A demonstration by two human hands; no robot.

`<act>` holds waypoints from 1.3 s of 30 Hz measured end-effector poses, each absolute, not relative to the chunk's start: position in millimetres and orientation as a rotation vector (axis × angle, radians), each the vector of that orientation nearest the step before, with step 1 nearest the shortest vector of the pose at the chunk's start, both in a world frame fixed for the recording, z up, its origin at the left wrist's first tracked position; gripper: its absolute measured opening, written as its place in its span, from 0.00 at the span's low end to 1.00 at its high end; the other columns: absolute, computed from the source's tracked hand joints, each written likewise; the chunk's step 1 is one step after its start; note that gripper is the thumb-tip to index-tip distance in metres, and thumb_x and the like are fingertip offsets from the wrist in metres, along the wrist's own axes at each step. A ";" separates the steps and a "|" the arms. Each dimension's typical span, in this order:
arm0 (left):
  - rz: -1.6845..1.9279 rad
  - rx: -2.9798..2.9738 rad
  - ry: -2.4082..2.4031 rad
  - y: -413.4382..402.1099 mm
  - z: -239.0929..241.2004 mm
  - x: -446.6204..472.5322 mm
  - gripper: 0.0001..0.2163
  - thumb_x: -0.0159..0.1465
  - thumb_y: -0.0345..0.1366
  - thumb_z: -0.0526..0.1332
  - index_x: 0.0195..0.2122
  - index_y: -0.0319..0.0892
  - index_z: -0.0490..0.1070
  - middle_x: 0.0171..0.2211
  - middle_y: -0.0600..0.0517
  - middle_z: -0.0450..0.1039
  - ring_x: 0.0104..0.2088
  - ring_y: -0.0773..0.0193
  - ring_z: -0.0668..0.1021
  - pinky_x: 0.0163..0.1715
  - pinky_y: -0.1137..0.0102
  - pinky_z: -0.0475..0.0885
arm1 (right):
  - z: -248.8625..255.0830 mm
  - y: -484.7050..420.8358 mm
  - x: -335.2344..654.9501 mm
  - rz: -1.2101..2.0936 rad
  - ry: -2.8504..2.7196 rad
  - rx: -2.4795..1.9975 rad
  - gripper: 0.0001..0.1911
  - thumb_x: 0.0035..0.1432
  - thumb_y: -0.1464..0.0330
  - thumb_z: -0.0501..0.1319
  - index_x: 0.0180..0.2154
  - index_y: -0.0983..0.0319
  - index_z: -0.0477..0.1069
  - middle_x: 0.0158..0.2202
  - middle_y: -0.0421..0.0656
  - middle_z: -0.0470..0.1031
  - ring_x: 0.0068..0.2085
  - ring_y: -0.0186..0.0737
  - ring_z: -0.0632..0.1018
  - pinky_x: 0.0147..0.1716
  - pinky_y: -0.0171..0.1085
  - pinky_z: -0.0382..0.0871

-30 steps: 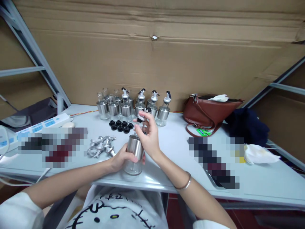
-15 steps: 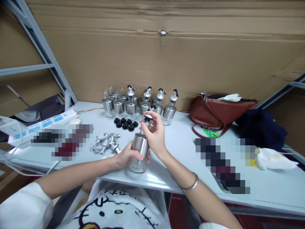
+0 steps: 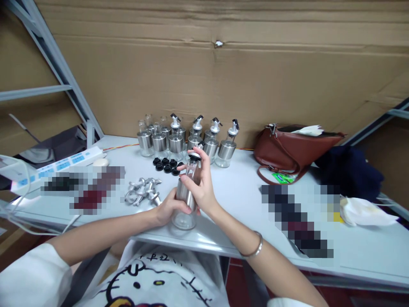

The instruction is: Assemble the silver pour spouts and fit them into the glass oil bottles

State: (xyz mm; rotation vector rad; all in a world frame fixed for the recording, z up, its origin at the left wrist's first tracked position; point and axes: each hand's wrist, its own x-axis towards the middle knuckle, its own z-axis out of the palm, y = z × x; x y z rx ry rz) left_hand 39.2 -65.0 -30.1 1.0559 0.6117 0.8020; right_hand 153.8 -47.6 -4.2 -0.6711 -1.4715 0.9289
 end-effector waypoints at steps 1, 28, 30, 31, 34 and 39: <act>0.803 1.055 0.617 -65.3 -29.3 39.2 0.08 0.40 0.31 0.63 0.23 0.35 0.72 0.21 0.51 0.73 0.25 0.64 0.74 0.30 0.70 0.68 | -4.3 -47.7 153.5 0.926 -1.478 -0.682 0.33 0.52 0.62 0.61 0.57 0.46 0.49 0.58 0.45 0.55 0.42 0.44 0.76 0.40 0.48 0.75; 0.825 1.083 0.667 -69.0 -20.8 42.1 0.04 0.38 0.31 0.60 0.17 0.36 0.70 0.18 0.51 0.72 0.23 0.63 0.73 0.26 0.70 0.68 | -2.9 -49.7 145.9 0.863 -1.357 -0.763 0.20 0.46 0.74 0.61 0.41 0.55 0.57 0.45 0.40 0.65 0.28 0.30 0.71 0.30 0.38 0.71; 0.823 1.084 0.676 -69.4 -19.7 42.0 0.04 0.38 0.31 0.61 0.16 0.36 0.69 0.17 0.51 0.71 0.22 0.63 0.73 0.26 0.70 0.67 | -1.8 -50.3 145.3 0.879 -1.334 -0.755 0.19 0.46 0.74 0.60 0.39 0.55 0.57 0.43 0.39 0.66 0.29 0.31 0.71 0.30 0.37 0.70; 0.820 1.085 0.676 -69.6 -19.7 41.8 0.05 0.38 0.31 0.61 0.17 0.36 0.69 0.17 0.51 0.71 0.22 0.63 0.73 0.26 0.70 0.67 | -0.9 -50.7 145.1 0.880 -1.324 -0.757 0.18 0.45 0.74 0.59 0.39 0.55 0.57 0.42 0.39 0.66 0.30 0.32 0.71 0.30 0.37 0.70; 0.807 1.099 0.676 -69.4 -21.3 40.9 0.06 0.37 0.32 0.61 0.18 0.35 0.70 0.18 0.50 0.72 0.21 0.63 0.73 0.25 0.70 0.67 | 2.9 -52.1 145.2 0.873 -1.306 -0.760 0.18 0.43 0.74 0.59 0.36 0.56 0.57 0.39 0.39 0.66 0.33 0.34 0.72 0.29 0.37 0.70; 0.777 1.134 0.667 -68.8 -24.1 39.1 0.08 0.36 0.32 0.62 0.19 0.35 0.72 0.19 0.49 0.73 0.22 0.63 0.73 0.25 0.69 0.67 | 8.1 -54.9 145.6 0.885 -1.274 -0.718 0.16 0.41 0.75 0.61 0.32 0.56 0.57 0.36 0.39 0.66 0.35 0.36 0.73 0.27 0.36 0.70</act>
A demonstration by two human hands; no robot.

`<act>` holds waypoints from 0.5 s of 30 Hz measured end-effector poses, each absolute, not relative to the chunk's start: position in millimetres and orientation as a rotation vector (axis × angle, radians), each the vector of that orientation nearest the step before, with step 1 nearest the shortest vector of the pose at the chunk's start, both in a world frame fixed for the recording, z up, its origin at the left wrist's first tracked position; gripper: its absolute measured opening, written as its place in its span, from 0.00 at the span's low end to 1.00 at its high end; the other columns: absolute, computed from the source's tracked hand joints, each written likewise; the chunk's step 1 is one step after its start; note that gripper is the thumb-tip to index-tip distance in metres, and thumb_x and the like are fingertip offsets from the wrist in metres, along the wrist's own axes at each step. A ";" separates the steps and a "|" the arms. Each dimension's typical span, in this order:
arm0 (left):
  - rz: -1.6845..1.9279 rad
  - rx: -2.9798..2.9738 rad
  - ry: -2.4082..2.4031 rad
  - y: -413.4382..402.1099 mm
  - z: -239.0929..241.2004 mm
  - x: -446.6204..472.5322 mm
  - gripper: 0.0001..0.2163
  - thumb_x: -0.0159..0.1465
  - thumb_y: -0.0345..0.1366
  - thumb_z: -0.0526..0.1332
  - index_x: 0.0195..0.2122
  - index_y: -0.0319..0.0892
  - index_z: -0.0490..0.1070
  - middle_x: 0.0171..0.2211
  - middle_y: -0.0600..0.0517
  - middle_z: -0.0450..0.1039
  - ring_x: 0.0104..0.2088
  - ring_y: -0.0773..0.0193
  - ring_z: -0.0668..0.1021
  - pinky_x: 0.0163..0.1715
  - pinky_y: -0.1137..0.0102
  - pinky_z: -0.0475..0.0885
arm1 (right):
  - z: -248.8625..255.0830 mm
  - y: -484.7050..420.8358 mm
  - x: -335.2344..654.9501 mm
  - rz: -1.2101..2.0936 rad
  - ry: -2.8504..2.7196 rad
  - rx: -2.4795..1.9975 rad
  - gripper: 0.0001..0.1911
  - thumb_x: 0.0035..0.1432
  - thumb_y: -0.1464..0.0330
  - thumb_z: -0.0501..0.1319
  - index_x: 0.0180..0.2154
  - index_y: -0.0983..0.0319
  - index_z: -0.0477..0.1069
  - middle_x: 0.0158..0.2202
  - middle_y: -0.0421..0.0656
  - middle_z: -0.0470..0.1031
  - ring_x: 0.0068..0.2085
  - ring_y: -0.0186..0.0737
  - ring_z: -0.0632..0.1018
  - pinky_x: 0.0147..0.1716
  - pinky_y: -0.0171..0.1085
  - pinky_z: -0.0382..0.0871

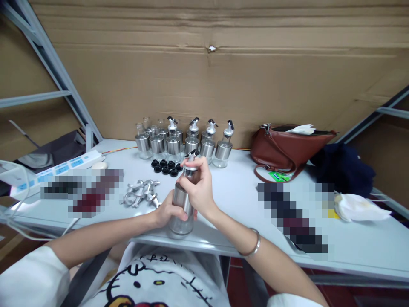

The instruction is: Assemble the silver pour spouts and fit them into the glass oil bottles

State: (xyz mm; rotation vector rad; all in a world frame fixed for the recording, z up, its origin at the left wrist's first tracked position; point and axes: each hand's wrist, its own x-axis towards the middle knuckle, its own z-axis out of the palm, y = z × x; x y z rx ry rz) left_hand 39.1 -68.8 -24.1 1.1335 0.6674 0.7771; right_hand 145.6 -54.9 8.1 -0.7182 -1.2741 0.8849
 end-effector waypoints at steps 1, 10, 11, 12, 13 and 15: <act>0.775 1.139 0.665 -68.7 -24.2 38.8 0.08 0.36 0.33 0.63 0.19 0.35 0.73 0.19 0.50 0.73 0.22 0.63 0.73 0.25 0.69 0.67 | 8.1 -55.2 145.5 0.891 -1.268 -0.712 0.16 0.42 0.74 0.61 0.32 0.56 0.57 0.36 0.39 0.66 0.34 0.36 0.73 0.26 0.35 0.71; 0.876 1.152 0.600 -71.2 -24.3 41.4 0.15 0.43 0.35 0.67 0.31 0.36 0.71 0.24 0.50 0.74 0.28 0.60 0.76 0.33 0.67 0.70 | 6.8 -56.7 153.1 0.822 -1.433 -0.694 0.24 0.53 0.66 0.61 0.50 0.50 0.56 0.54 0.43 0.62 0.42 0.40 0.77 0.41 0.44 0.74; 0.921 1.153 0.587 -71.7 -24.8 41.9 0.18 0.44 0.36 0.68 0.36 0.37 0.69 0.26 0.51 0.75 0.29 0.60 0.76 0.35 0.67 0.70 | 9.4 -56.5 154.8 0.826 -1.459 -0.709 0.25 0.52 0.66 0.62 0.51 0.50 0.56 0.55 0.43 0.62 0.41 0.40 0.78 0.40 0.43 0.75; 0.962 1.154 0.574 -72.0 -25.5 42.2 0.23 0.46 0.37 0.69 0.42 0.38 0.67 0.30 0.51 0.75 0.32 0.60 0.77 0.36 0.66 0.70 | 12.7 -56.0 156.6 0.844 -1.481 -0.725 0.25 0.52 0.66 0.63 0.50 0.50 0.57 0.55 0.43 0.62 0.39 0.39 0.78 0.38 0.43 0.75; 0.993 1.156 0.561 -72.0 -26.6 42.3 0.27 0.47 0.38 0.69 0.47 0.40 0.63 0.34 0.51 0.75 0.34 0.60 0.77 0.39 0.66 0.70 | 16.6 -55.2 158.6 0.866 -1.495 -0.737 0.23 0.52 0.67 0.63 0.49 0.51 0.59 0.53 0.43 0.63 0.36 0.38 0.78 0.35 0.42 0.76; 1.015 1.141 0.541 -71.1 -30.2 42.1 0.32 0.49 0.40 0.69 0.53 0.44 0.55 0.43 0.48 0.72 0.41 0.59 0.76 0.43 0.65 0.69 | 25.5 -52.5 163.9 0.873 -1.484 -0.752 0.19 0.52 0.66 0.63 0.46 0.52 0.60 0.47 0.42 0.68 0.30 0.36 0.77 0.30 0.41 0.76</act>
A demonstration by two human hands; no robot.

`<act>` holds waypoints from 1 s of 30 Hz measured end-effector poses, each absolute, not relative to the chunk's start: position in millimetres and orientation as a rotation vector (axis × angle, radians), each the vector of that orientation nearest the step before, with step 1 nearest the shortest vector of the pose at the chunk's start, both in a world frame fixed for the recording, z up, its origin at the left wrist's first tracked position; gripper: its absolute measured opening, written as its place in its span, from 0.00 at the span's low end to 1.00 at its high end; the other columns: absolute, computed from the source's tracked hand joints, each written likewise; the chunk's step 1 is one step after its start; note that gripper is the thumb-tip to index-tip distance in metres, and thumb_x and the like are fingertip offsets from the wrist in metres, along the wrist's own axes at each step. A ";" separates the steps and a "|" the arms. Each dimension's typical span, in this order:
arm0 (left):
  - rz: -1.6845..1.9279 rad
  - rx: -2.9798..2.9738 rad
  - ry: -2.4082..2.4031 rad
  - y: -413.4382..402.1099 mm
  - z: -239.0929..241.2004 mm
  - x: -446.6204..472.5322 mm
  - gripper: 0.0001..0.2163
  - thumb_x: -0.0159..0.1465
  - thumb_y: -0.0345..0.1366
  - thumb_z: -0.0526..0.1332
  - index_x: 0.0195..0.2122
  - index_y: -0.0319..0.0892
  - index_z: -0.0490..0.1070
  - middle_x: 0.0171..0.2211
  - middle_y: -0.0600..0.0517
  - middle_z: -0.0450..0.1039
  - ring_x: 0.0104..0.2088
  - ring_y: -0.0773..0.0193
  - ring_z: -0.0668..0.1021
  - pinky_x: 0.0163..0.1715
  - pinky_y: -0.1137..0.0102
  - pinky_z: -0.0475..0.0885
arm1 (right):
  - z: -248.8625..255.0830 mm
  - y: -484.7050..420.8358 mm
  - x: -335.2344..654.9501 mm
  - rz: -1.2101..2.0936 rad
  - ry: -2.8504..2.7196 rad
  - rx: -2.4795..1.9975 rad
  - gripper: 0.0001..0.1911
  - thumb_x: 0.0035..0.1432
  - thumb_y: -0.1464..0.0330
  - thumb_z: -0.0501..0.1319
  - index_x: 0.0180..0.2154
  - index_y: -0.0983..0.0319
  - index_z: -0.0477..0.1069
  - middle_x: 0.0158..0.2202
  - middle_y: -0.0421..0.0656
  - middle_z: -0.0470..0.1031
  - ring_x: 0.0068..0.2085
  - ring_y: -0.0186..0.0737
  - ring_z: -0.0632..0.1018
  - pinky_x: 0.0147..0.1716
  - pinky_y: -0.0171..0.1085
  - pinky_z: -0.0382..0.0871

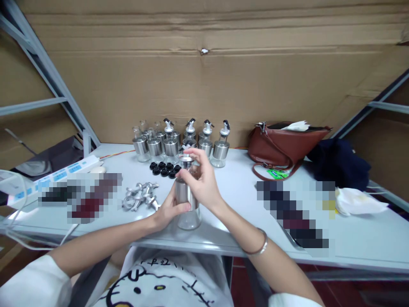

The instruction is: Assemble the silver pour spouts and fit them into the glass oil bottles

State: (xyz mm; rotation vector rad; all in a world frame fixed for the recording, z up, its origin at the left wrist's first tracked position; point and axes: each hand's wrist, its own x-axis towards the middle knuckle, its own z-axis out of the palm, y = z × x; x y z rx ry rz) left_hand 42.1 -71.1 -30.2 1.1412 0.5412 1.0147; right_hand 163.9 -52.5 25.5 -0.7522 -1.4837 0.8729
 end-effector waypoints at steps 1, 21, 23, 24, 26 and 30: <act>1.011 1.124 0.529 -70.2 -32.7 42.1 0.33 0.50 0.41 0.69 0.54 0.45 0.53 0.47 0.47 0.70 0.44 0.59 0.75 0.46 0.64 0.68 | 30.2 -50.7 167.6 0.828 -1.452 -0.756 0.18 0.53 0.65 0.63 0.44 0.53 0.61 0.45 0.42 0.69 0.29 0.36 0.77 0.29 0.41 0.76; 0.798 1.110 0.548 -65.3 -41.7 48.7 0.26 0.53 0.47 0.64 0.48 0.44 0.54 0.45 0.46 0.60 0.45 0.58 0.71 0.36 0.66 0.65 | -10.2 58.6 278.5 -0.038 -1.294 -1.091 0.22 0.53 0.64 0.60 0.49 0.60 0.57 0.48 0.50 0.69 0.50 0.45 0.73 0.52 0.48 0.64; 0.796 1.112 0.548 -65.7 -40.8 48.6 0.27 0.52 0.47 0.64 0.48 0.44 0.54 0.45 0.46 0.59 0.44 0.58 0.71 0.36 0.66 0.65 | -17.5 69.4 280.6 -0.030 -1.311 -1.101 0.22 0.54 0.63 0.57 0.50 0.61 0.55 0.49 0.52 0.68 0.50 0.44 0.73 0.53 0.48 0.64; 0.794 1.113 0.548 -65.8 -40.5 48.7 0.27 0.52 0.47 0.64 0.48 0.44 0.54 0.45 0.47 0.59 0.44 0.58 0.71 0.36 0.67 0.64 | -21.1 74.2 281.0 -0.021 -1.328 -1.111 0.23 0.56 0.63 0.56 0.51 0.62 0.54 0.49 0.53 0.67 0.50 0.44 0.73 0.53 0.49 0.63; 0.793 1.116 0.549 -65.7 -40.4 49.1 0.27 0.51 0.47 0.64 0.47 0.44 0.54 0.44 0.47 0.59 0.43 0.59 0.71 0.35 0.67 0.64 | -27.8 81.4 280.2 -0.009 -1.396 -1.143 0.26 0.58 0.61 0.52 0.55 0.63 0.49 0.53 0.56 0.64 0.55 0.45 0.70 0.55 0.50 0.61; 0.782 1.151 0.552 -64.9 -41.6 50.2 0.27 0.51 0.47 0.63 0.47 0.43 0.53 0.45 0.46 0.59 0.42 0.59 0.71 0.35 0.67 0.64 | -39.2 83.5 273.2 -0.082 -1.631 -1.370 0.43 0.56 0.55 0.53 0.64 0.65 0.32 0.67 0.60 0.41 0.67 0.53 0.49 0.61 0.59 0.48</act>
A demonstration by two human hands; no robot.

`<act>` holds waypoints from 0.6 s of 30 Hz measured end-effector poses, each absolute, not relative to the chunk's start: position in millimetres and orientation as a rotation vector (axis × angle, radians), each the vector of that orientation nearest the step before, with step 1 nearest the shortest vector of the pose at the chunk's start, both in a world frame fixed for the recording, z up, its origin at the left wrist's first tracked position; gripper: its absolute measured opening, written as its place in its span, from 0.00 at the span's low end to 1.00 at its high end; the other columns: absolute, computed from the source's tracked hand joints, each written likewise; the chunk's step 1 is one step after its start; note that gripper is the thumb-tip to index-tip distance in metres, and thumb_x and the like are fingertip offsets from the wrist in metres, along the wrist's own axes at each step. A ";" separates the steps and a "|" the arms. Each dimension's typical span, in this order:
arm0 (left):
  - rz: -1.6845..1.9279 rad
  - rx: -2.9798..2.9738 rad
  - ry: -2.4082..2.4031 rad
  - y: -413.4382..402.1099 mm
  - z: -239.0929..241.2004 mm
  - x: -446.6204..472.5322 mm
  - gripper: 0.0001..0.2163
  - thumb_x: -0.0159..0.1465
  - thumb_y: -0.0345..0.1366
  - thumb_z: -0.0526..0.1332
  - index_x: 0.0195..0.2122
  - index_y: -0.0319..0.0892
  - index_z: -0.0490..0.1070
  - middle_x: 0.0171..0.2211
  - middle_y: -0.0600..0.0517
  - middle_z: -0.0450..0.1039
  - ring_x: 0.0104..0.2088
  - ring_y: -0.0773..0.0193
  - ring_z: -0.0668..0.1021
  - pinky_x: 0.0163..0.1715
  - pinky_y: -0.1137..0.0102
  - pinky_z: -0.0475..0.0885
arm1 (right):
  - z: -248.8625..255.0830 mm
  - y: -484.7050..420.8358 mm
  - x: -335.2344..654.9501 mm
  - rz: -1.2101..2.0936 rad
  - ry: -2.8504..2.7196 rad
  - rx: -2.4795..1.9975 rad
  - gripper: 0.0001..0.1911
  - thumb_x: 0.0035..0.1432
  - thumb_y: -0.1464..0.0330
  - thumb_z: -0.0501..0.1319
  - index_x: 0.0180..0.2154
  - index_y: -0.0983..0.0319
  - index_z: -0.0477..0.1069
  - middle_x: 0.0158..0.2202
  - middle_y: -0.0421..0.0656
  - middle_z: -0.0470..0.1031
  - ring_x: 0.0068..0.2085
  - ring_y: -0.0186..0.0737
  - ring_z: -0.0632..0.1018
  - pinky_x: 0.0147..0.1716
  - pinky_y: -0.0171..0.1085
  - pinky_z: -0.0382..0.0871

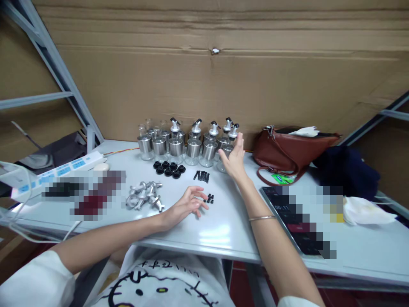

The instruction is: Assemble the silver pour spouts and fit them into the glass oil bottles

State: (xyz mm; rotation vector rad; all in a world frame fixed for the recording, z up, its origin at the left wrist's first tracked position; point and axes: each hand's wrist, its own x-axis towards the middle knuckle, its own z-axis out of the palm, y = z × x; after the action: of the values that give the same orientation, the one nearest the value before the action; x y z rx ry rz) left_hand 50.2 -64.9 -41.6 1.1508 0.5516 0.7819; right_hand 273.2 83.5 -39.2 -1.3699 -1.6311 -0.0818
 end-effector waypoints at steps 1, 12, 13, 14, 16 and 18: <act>0.776 1.169 0.558 -65.1 -41.2 50.1 0.27 0.52 0.47 0.63 0.48 0.43 0.53 0.45 0.46 0.59 0.43 0.60 0.71 0.35 0.67 0.64 | -41.4 82.6 271.2 -0.105 -1.684 -1.440 0.47 0.55 0.55 0.53 0.64 0.65 0.28 0.68 0.60 0.34 0.68 0.55 0.43 0.60 0.61 0.46; 0.426 2.252 0.755 -91.0 4.5 19.4 0.14 0.62 0.36 0.55 0.50 0.43 0.62 0.50 0.47 0.65 0.45 0.60 0.73 0.47 0.61 0.70 | -41.5 73.9 272.9 0.185 -1.746 -1.774 0.49 0.56 0.54 0.51 0.66 0.67 0.23 0.69 0.60 0.29 0.68 0.63 0.37 0.57 0.68 0.46; 0.441 2.332 0.806 -95.0 9.7 12.8 0.13 0.63 0.35 0.54 0.48 0.42 0.63 0.49 0.47 0.67 0.45 0.59 0.73 0.47 0.62 0.70 | -39.9 71.7 271.4 0.171 -1.722 -1.783 0.50 0.55 0.54 0.52 0.66 0.67 0.23 0.69 0.60 0.28 0.68 0.63 0.37 0.56 0.69 0.46; 0.485 2.403 0.873 -99.0 14.7 5.0 0.11 0.64 0.35 0.53 0.46 0.41 0.65 0.47 0.47 0.68 0.46 0.59 0.73 0.47 0.62 0.69 | -37.8 69.0 268.8 0.150 -1.701 -1.786 0.51 0.54 0.54 0.53 0.66 0.67 0.23 0.69 0.60 0.27 0.68 0.63 0.36 0.56 0.69 0.45; 0.550 2.486 1.076 -105.9 23.3 -14.5 0.11 0.65 0.36 0.51 0.46 0.41 0.65 0.45 0.47 0.70 0.46 0.58 0.73 0.47 0.62 0.70 | -31.4 61.9 260.6 0.109 -1.686 -1.761 0.50 0.54 0.56 0.54 0.66 0.67 0.26 0.69 0.60 0.26 0.68 0.63 0.35 0.57 0.68 0.46; 0.574 2.535 1.299 -109.9 28.2 -37.9 0.11 0.66 0.39 0.48 0.46 0.42 0.65 0.44 0.48 0.70 0.45 0.58 0.74 0.44 0.61 0.70 | -21.5 51.0 248.6 0.084 -1.712 -1.697 0.46 0.55 0.58 0.54 0.66 0.65 0.31 0.69 0.58 0.26 0.68 0.62 0.35 0.58 0.66 0.46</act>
State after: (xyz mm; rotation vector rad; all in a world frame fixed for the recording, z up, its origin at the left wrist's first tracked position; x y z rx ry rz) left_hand -37.9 -109.9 28.2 2.5348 1.2994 0.5739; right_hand 248.6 51.0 -21.5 -1.6966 -1.7117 0.0840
